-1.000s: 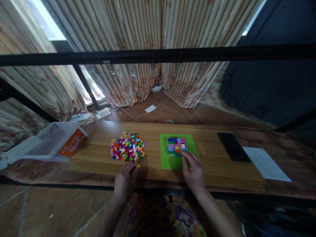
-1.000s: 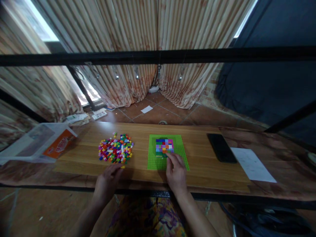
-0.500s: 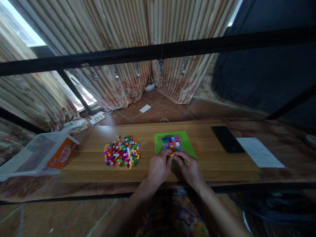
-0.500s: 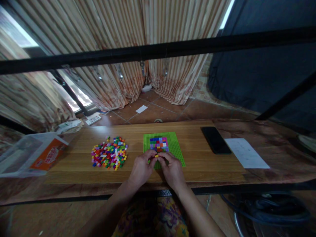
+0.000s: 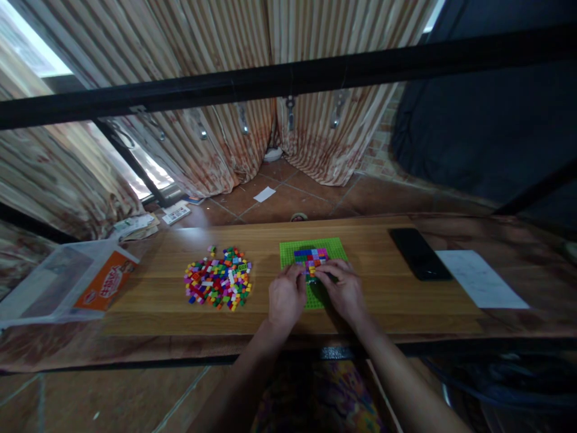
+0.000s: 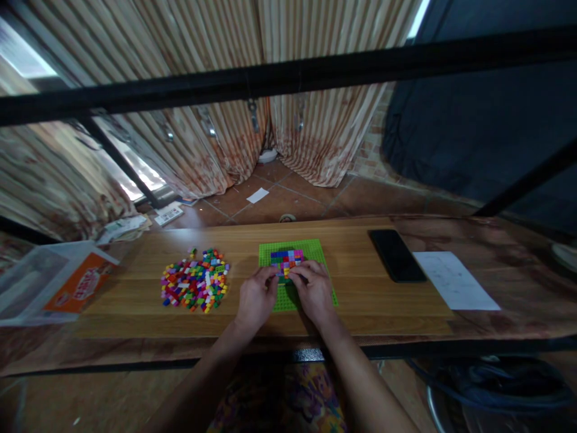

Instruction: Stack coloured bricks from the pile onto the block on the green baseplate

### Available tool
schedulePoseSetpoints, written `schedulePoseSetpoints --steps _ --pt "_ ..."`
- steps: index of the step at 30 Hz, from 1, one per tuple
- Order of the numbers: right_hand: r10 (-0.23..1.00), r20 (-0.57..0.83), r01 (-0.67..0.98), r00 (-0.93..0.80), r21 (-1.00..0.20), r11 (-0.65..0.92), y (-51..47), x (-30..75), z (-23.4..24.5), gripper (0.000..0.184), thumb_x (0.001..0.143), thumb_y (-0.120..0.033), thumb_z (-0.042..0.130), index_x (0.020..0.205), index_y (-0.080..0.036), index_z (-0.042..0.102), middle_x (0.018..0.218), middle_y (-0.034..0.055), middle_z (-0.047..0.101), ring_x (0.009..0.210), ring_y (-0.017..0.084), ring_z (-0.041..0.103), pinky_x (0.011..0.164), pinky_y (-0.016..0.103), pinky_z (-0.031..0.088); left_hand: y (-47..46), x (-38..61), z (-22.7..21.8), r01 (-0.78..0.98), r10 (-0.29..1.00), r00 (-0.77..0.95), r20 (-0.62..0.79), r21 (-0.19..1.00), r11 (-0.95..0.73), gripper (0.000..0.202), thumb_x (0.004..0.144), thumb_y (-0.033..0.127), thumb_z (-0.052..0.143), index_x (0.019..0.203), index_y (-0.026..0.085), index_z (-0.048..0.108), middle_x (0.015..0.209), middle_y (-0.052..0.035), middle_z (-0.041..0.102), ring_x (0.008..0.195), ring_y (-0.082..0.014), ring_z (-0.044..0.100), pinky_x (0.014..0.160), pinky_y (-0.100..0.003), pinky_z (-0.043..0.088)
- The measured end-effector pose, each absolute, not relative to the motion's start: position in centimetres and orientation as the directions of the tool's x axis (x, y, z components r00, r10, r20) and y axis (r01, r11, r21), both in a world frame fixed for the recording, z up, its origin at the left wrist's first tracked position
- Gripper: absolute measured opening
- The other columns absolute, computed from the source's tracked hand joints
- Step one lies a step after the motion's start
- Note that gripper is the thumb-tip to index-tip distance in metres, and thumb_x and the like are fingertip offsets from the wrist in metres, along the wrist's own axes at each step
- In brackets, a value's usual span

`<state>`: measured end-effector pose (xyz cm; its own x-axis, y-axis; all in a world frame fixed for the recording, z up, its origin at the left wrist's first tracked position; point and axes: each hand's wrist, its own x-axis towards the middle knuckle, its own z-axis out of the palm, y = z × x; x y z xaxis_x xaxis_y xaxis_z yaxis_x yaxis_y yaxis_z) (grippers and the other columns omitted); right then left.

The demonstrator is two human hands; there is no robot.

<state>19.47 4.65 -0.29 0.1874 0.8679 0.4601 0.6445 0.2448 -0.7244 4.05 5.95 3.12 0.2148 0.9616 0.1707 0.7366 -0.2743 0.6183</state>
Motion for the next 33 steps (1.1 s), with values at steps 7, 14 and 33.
schedulePoseSetpoints --steps 7,14,33 --pt "0.871 0.43 0.632 0.237 -0.749 0.198 5.0 19.0 0.0 0.018 0.085 -0.037 0.062 0.079 -0.025 0.074 0.089 0.0051 0.066 0.085 0.021 0.062 0.081 0.037 0.049 6.7 4.8 3.5 0.742 0.967 0.201 0.155 0.62 -0.253 0.019 0.09 0.026 0.049 0.091 0.022 0.068 0.09 -0.0043 0.069 0.079 -0.0146 0.063 0.073 -0.025 0.046" --pt "0.859 0.409 0.614 0.307 -0.775 0.149 5.5 18.5 0.3 0.016 0.083 -0.033 0.063 0.074 -0.023 0.072 0.082 0.0048 0.066 0.082 0.021 0.061 0.08 0.037 0.049 7.2 5.6 3.8 0.787 0.987 0.114 0.109 0.597 -0.157 0.021 0.089 0.032 0.051 0.09 0.021 0.069 0.091 -0.005 0.07 0.079 -0.015 0.064 0.069 -0.025 0.043" --pt "0.878 0.38 0.637 0.291 -0.762 0.118 5.3 18.4 0.2 0.02 0.084 -0.033 0.059 0.072 -0.023 0.073 0.078 0.0044 0.068 0.079 0.021 0.06 0.08 0.036 0.046 7.4 6.4 3.1 0.776 0.994 0.012 0.108 0.626 -0.078 0.021 0.087 0.03 0.053 0.076 0.02 0.067 0.082 -0.0038 0.068 0.073 -0.0145 0.061 0.065 -0.025 0.039"
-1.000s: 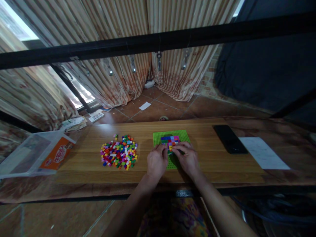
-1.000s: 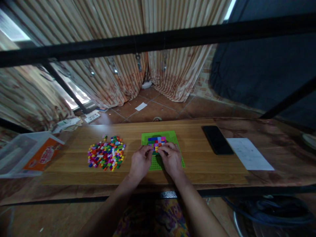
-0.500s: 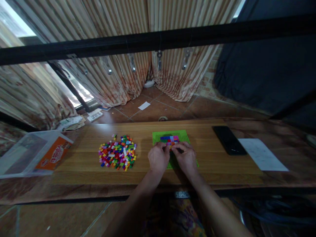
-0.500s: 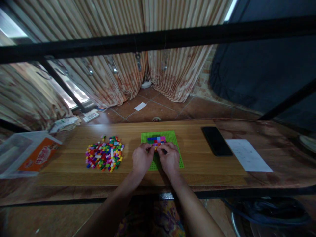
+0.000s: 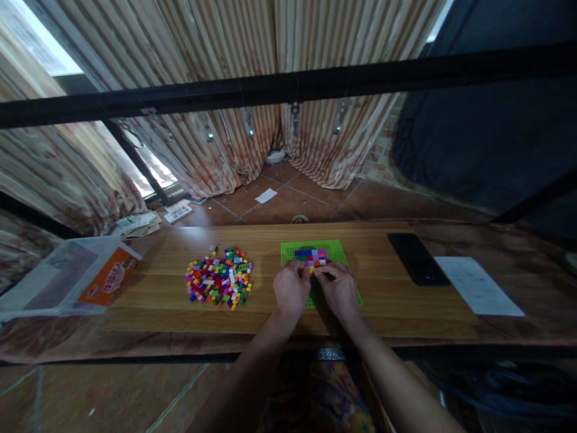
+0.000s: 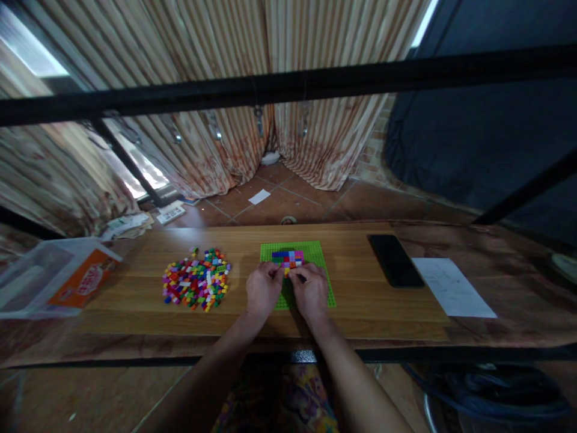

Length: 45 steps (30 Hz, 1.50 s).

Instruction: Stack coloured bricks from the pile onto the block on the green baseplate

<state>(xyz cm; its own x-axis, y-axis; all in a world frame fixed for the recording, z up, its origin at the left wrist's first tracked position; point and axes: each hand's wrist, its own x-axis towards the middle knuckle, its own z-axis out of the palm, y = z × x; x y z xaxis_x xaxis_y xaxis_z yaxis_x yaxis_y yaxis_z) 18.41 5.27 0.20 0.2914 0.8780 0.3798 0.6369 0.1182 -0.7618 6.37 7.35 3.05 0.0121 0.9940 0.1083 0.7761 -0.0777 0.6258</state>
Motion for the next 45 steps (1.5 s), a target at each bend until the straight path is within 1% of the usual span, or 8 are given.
schedulePoseSetpoints --steps 7,12,15,19,27,32,39,45 --pt "0.833 0.423 0.551 0.357 -0.816 0.178 3.8 18.7 0.6 0.021 0.085 -0.037 0.061 0.078 -0.021 0.072 0.082 0.0054 0.069 0.081 0.02 0.063 0.078 0.035 0.049 5.1 2.7 2.8 0.674 0.985 0.025 0.172 0.725 -0.144 0.019 0.088 0.026 0.051 0.079 0.019 0.066 0.079 -0.0029 0.065 0.069 -0.0129 0.059 0.065 -0.024 0.042" --pt "0.807 0.453 0.527 0.38 -0.822 0.213 1.5 18.7 0.8 0.018 0.086 -0.036 0.062 0.081 -0.02 0.07 0.082 0.0042 0.067 0.08 0.019 0.063 0.077 0.033 0.049 2.7 -3.5 1.7 0.662 0.962 -0.01 0.271 0.723 -0.197 0.017 0.086 0.027 0.053 0.077 0.019 0.065 0.075 -0.0022 0.064 0.07 -0.0133 0.06 0.066 -0.024 0.046" --pt "0.836 0.445 0.526 0.321 -0.818 0.233 0.3 17.6 0.7 0.015 0.087 -0.033 0.062 0.082 -0.021 0.07 0.084 0.0037 0.067 0.082 0.018 0.063 0.077 0.032 0.049 1.4 -7.2 0.8 0.693 0.955 -0.085 0.283 0.706 -0.147 0.016 0.086 0.029 0.054 0.079 0.02 0.066 0.079 -0.0028 0.066 0.074 -0.0145 0.062 0.068 -0.025 0.047" --pt "0.903 0.404 0.514 0.144 -0.811 0.281 -0.6 14.7 0.5 0.012 0.088 -0.03 0.06 0.085 -0.023 0.069 0.088 0.0031 0.067 0.086 0.018 0.062 0.079 0.031 0.049 0.0 -10.5 0.3 0.711 0.935 -0.188 0.3 0.698 -0.082 0.015 0.086 0.03 0.055 0.084 0.02 0.066 0.082 -0.0029 0.066 0.076 -0.0148 0.063 0.069 -0.026 0.049" --pt "0.92 0.346 0.542 -0.185 -0.745 0.39 1.3 7.5 -0.1 0.016 0.091 -0.022 0.052 0.087 -0.023 0.068 0.086 0.0037 0.066 0.085 0.019 0.06 0.079 0.031 0.047 -0.3 -11.4 0.4 0.721 0.933 -0.194 0.303 0.689 -0.074 0.013 0.086 0.024 0.053 0.09 0.021 0.065 0.088 -0.0033 0.065 0.081 -0.0141 0.063 0.073 -0.025 0.05" --pt "0.907 0.331 0.574 -0.262 -0.702 0.422 2.7 5.0 -1.0 0.017 0.09 -0.022 0.051 0.088 -0.024 0.068 0.086 0.0036 0.065 0.084 0.019 0.059 0.078 0.032 0.047 -0.5 -11.5 0.8 0.714 0.947 -0.193 0.257 0.699 -0.044 0.013 0.085 0.02 0.053 0.092 0.022 0.064 0.093 -0.0036 0.065 0.086 -0.0144 0.063 0.078 -0.026 0.05" --pt "0.872 0.385 0.635 -0.303 -0.601 0.486 4.3 1.8 -0.5 0.012 0.086 -0.022 0.057 0.091 -0.024 0.068 0.095 0.0063 0.062 0.092 0.023 0.055 0.081 0.035 0.046 0.0 -12.2 0.6 0.65 0.92 -0.302 0.251 0.76 0.006 0.014 0.083 0.019 0.054 0.093 0.02 0.063 0.091 -0.0037 0.065 0.084 -0.0143 0.063 0.078 -0.027 0.05" --pt "0.883 0.368 0.721 -0.292 -0.521 0.456 4.8 -0.3 0.0 0.007 0.081 -0.02 0.063 0.087 -0.022 0.064 0.092 0.0085 0.059 0.094 0.026 0.052 0.082 0.039 0.045 0.5 -13.2 -0.2 0.585 0.9 -0.372 0.229 0.81 0.036 0.014 0.082 0.021 0.056 0.092 0.019 0.065 0.09 -0.0031 0.065 0.085 -0.0141 0.062 0.08 -0.027 0.05"
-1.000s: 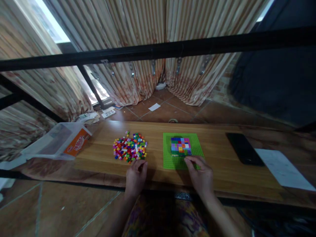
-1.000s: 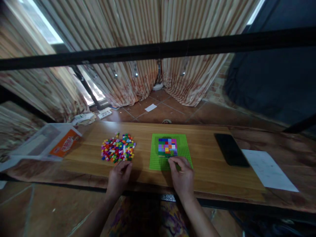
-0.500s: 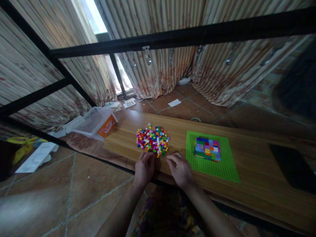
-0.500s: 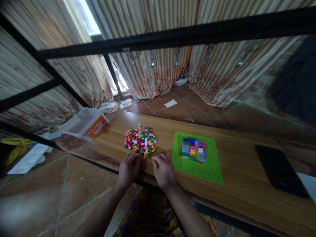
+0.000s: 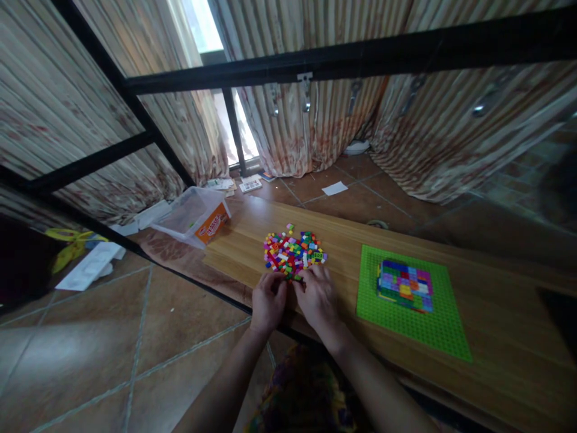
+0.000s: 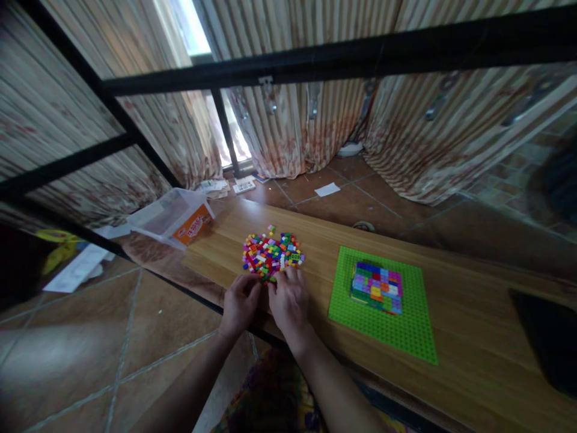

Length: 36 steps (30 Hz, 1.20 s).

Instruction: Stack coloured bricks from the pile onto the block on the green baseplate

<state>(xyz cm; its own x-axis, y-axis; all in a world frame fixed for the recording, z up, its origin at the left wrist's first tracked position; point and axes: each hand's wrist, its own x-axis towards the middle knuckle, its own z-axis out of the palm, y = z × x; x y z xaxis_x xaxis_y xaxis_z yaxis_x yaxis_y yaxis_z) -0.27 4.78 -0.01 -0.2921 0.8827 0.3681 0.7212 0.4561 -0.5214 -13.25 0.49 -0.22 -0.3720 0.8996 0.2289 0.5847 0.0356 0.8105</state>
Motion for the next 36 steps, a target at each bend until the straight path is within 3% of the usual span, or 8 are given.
schedulePoseSetpoints --steps 12,17,23,26,30,33,36 --pt "0.863 0.403 0.743 -0.303 -0.467 0.479 4.7 -0.9 0.5 0.011 0.086 -0.016 0.052 0.084 -0.021 0.062 0.096 0.0112 0.06 0.094 0.027 0.052 0.084 0.042 0.042 0.5 -13.0 0.2 0.598 0.922 -0.325 0.212 0.801 0.027 0.016 0.081 0.019 0.055 0.093 0.019 0.065 0.089 -0.0033 0.065 0.084 -0.0145 0.061 0.079 -0.028 0.05" --pt "0.884 0.423 0.647 -0.2 -0.62 0.443 4.3 2.0 0.6 0.015 0.092 -0.028 0.048 0.092 -0.022 0.062 0.092 0.0081 0.065 0.089 0.024 0.058 0.081 0.037 0.045 0.5 -13.1 -0.2 0.578 0.915 -0.354 0.193 0.815 0.052 0.016 0.082 0.02 0.055 0.094 0.02 0.065 0.091 -0.003 0.066 0.081 -0.0133 0.062 0.076 -0.026 0.05" --pt "0.975 0.221 0.525 -0.031 -0.826 0.205 2.5 5.8 0.0 0.023 0.09 -0.041 0.052 0.096 -0.023 0.065 0.09 0.0049 0.071 0.08 0.02 0.067 0.075 0.033 0.052 1.6 -12.7 0.4 0.641 0.895 -0.4 0.195 0.758 0.121 0.023 0.082 0.026 0.059 0.103 0.02 0.063 0.093 -0.0035 0.064 0.078 -0.0134 0.061 0.072 -0.025 0.049" --pt "0.98 0.196 0.454 0.01 -0.875 0.17 1.3 6.6 0.0 0.03 0.089 -0.043 0.053 0.106 -0.022 0.066 0.102 0.0082 0.072 0.089 0.022 0.069 0.078 0.034 0.054 2.6 -12.3 0.8 0.747 0.907 -0.379 0.185 0.64 0.181 0.03 0.081 0.033 0.062 0.108 0.02 0.063 0.101 -0.0069 0.063 0.083 -0.017 0.062 0.072 -0.028 0.048" --pt "0.986 0.164 0.342 0.018 -0.928 0.148 0.0 7.7 0.3 0.032 0.089 -0.042 0.054 0.112 -0.023 0.067 0.109 0.0096 0.072 0.098 0.024 0.069 0.084 0.038 0.056 3.4 -12.3 1.0 0.819 0.915 -0.375 0.146 0.514 0.254 0.023 0.084 0.035 0.057 0.099 0.021 0.066 0.101 -0.0074 0.063 0.08 -0.0185 0.063 0.067 -0.028 0.045" --pt "0.994 0.089 0.244 0.059 -0.967 0.073 -0.7 9.1 0.7 0.034 0.09 -0.044 0.052 0.112 -0.023 0.066 0.1 0.0091 0.074 0.088 0.023 0.071 0.077 0.037 0.058 3.6 -12.4 1.2 0.832 0.915 -0.367 0.166 0.498 0.243 0.021 0.084 0.035 0.055 0.095 0.021 0.066 0.099 -0.0068 0.064 0.077 -0.0182 0.062 0.063 -0.027 0.043" --pt "0.988 0.049 0.211 0.145 -0.977 0.018 -1.1 11.0 1.0 0.036 0.089 -0.048 0.053 0.109 -0.022 0.067 0.09 0.0081 0.075 0.076 0.021 0.071 0.069 0.035 0.059 3.5 -12.2 1.4 0.811 0.907 -0.355 0.224 0.557 0.18 0.021 0.083 0.032 0.055 0.097 0.02 0.065 0.099 -0.0068 0.065 0.076 -0.018 0.062 0.065 -0.027 0.045"
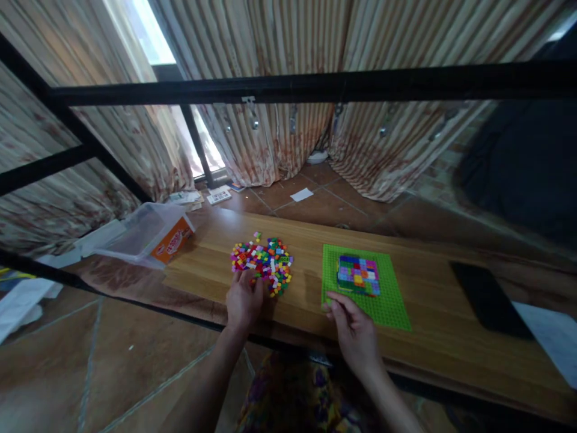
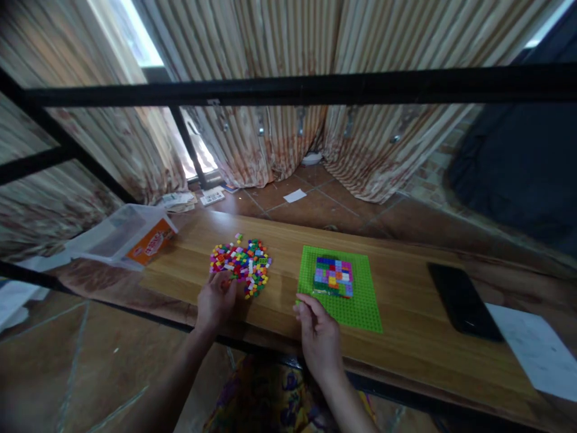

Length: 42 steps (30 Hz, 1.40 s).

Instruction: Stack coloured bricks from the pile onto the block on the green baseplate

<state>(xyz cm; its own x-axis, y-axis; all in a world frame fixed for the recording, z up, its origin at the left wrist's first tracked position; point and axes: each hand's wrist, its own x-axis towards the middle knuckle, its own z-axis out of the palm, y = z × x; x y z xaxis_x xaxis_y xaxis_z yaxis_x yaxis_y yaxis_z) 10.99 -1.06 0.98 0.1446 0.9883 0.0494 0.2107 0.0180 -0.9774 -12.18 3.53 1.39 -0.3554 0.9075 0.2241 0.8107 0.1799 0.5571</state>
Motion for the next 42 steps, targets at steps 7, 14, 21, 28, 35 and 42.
schedulePoseSetpoints --steps 7,14,21,28,35,42 --pt "0.957 0.052 0.209 0.285 -0.978 -0.009 -1.1 15.1 1.3 0.035 0.087 -0.049 0.055 0.104 -0.02 0.065 0.092 0.0086 0.074 0.076 0.02 0.07 0.07 0.035 0.057 3.5 -7.3 1.6 0.612 0.957 -0.162 0.242 0.785 -0.095 0.02 0.08 0.026 0.054 0.096 0.02 0.064 0.088 -0.0034 0.067 0.069 -0.0134 0.061 0.065 -0.025 0.049" --pt "0.934 0.053 0.239 0.352 -0.97 -0.035 -0.7 17.6 1.5 0.035 0.086 -0.05 0.056 0.099 -0.019 0.065 0.092 0.0093 0.073 0.077 0.02 0.069 0.072 0.035 0.056 3.7 -1.0 2.9 0.492 0.99 0.015 0.143 0.86 -0.132 0.018 0.079 0.019 0.052 0.094 0.018 0.063 0.086 -0.002 0.066 0.063 -0.0096 0.057 0.061 -0.022 0.046" --pt "0.921 0.057 0.261 0.384 -0.964 -0.049 -0.2 19.0 1.5 0.036 0.086 -0.052 0.055 0.095 -0.019 0.064 0.089 0.0088 0.072 0.08 0.022 0.068 0.074 0.036 0.054 5.0 1.5 2.9 0.449 0.991 0.075 0.114 0.883 -0.135 0.017 0.079 0.018 0.053 0.093 0.018 0.062 0.08 0.0001 0.062 0.062 -0.0087 0.054 0.06 -0.021 0.042" --pt "0.948 0.186 0.478 0.259 -0.877 0.041 2.0 19.0 3.1 0.029 0.091 -0.046 0.05 0.095 -0.02 0.063 0.088 0.0066 0.071 0.079 0.021 0.066 0.073 0.032 0.05 5.4 2.2 2.5 0.447 0.989 0.103 0.103 0.884 -0.139 0.016 0.081 0.017 0.052 0.095 0.018 0.06 0.079 0.0005 0.06 0.063 -0.0089 0.053 0.059 -0.021 0.04" --pt "0.949 0.285 0.569 0.138 -0.807 0.16 4.9 17.7 4.0 0.027 0.089 -0.043 0.052 0.087 -0.021 0.068 0.085 0.0054 0.072 0.077 0.02 0.066 0.075 0.033 0.049 5.5 1.9 2.2 0.433 0.99 0.106 0.092 0.892 -0.129 0.018 0.083 0.02 0.05 0.099 0.018 0.059 0.076 0.0014 0.059 0.056 -0.0076 0.049 0.055 -0.021 0.037" --pt "0.968 -0.015 0.041 0.252 -0.999 -0.026 4.7 16.7 2.8 0.032 0.078 -0.047 0.066 0.092 -0.02 0.071 0.076 0.0031 0.071 0.062 0.015 0.062 0.057 0.028 0.05 4.9 2.0 3.3 0.314 0.99 0.124 0.067 0.944 -0.104 0.02 0.083 0.02 0.05 0.101 0.017 0.059 0.081 0.0005 0.062 0.055 -0.0065 0.049 0.051 -0.019 0.037"
